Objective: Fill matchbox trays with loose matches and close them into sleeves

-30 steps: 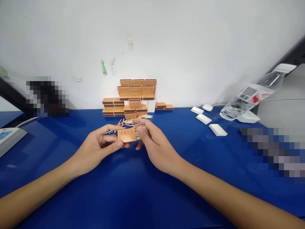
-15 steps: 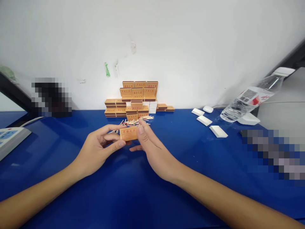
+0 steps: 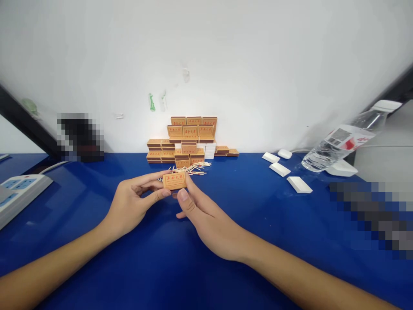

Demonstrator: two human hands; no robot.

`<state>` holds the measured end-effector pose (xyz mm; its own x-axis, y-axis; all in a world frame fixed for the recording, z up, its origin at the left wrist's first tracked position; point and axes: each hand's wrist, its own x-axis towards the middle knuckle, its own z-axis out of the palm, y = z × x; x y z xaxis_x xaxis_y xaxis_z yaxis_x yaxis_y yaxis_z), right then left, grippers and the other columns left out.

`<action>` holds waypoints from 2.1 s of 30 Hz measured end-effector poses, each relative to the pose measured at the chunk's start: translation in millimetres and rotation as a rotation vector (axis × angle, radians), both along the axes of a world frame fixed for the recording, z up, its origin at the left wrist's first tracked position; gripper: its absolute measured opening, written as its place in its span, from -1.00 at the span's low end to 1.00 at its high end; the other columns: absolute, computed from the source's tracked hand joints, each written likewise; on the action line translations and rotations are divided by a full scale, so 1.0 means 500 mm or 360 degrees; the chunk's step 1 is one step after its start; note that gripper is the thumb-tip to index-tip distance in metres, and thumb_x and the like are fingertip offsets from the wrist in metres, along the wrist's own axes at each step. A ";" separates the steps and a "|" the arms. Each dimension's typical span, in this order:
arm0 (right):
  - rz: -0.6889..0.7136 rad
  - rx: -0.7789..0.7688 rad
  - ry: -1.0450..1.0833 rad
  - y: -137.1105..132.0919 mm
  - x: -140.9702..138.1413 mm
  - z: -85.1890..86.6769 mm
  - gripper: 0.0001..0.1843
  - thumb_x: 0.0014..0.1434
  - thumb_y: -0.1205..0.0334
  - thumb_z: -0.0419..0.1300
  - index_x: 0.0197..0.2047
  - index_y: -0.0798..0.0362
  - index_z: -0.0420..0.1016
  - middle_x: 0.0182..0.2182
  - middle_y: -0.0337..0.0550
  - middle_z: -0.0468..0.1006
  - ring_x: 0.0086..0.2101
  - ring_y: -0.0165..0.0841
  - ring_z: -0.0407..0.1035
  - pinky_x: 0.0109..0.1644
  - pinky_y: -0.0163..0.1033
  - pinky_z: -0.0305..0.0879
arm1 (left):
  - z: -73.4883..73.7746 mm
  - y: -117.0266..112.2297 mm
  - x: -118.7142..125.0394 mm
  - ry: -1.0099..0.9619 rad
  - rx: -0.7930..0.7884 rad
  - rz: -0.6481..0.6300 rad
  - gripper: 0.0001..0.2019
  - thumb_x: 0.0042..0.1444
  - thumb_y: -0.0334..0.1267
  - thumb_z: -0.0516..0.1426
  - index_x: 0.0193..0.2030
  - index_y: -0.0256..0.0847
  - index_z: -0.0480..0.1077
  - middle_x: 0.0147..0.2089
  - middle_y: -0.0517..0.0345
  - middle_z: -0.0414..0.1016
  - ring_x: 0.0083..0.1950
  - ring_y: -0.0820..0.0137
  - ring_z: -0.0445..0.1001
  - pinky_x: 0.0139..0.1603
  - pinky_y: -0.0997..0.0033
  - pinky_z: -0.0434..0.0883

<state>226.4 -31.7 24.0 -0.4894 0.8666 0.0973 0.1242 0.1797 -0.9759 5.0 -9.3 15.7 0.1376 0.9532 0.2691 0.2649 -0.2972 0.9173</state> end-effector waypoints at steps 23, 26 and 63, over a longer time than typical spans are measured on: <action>-0.0478 0.0113 -0.0324 0.112 0.062 -0.016 -0.44 0.43 -0.17 0.08 0.18 0.13 0.52 -0.08 0.07 0.60 -0.26 -0.27 0.53 -0.34 -0.18 0.50 | -0.003 0.222 -0.076 0.1001 0.0588 0.0395 -0.66 0.32 -0.16 0.22 0.17 -0.18 0.59 -0.29 0.06 0.63 -0.27 0.25 0.45 -0.14 0.23 0.36; -0.0478 0.0318 -0.0357 0.119 0.067 -0.025 -0.52 0.42 -0.14 0.12 0.08 0.07 0.57 -0.01 0.05 0.58 -0.21 -0.26 0.53 -0.30 -0.17 0.49 | -0.007 0.232 -0.069 0.1088 0.0667 0.0468 -0.66 0.34 -0.17 0.22 0.18 -0.18 0.57 -0.23 -0.01 0.63 -0.16 0.16 0.45 -0.07 0.17 0.37; -0.0844 -0.0446 -0.0396 0.180 0.137 0.046 -0.65 0.24 0.03 0.30 -0.48 0.07 0.45 -0.64 -0.28 0.32 -0.62 -0.48 0.12 -0.57 -0.33 -0.08 | 0.000 0.049 -0.033 0.1298 0.1055 -0.0024 -0.71 0.41 -0.06 0.15 -0.01 -0.24 0.54 -0.14 -0.02 0.64 -0.17 0.20 0.53 -0.07 0.13 0.48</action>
